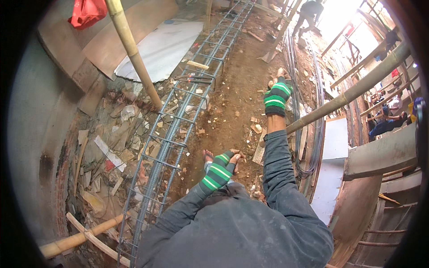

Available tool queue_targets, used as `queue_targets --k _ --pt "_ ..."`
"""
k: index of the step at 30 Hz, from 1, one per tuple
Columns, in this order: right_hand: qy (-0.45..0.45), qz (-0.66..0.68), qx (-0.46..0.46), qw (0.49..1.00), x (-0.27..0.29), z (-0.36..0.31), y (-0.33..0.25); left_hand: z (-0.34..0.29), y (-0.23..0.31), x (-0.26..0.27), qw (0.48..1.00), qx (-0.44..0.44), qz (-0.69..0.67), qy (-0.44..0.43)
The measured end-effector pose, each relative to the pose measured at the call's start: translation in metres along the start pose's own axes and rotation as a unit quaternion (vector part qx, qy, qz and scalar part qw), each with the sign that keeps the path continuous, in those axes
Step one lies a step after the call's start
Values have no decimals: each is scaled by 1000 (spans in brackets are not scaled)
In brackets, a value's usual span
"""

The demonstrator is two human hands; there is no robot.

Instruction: The person assembles a rebar cage by hand, bending and tying wire ties to secure the intersections of the steel bars. The person moves along the cage, repeatedly bending and twisting ties to fasten the structure.

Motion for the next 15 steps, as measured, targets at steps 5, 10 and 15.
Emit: queue_targets --k 5,10,15 --pt "46 -50 2 998 12 5 -1 -23 -25 -3 911 -229 325 106" --pt "-18 -27 59 998 -4 -12 -17 -43 -13 6 951 -165 181 188" --pt "-108 -28 58 992 -40 -75 -38 -38 45 57 827 -274 295 393"
Point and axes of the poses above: each hand's wrist, its own z-axis towards the middle knuckle, its own x-axis out of the back of the hand, y = z × x, the point moved 1 cm from there along z, towards the middle knuckle, and after that the axes turned 1 degree about z, right-handed, at the moved point
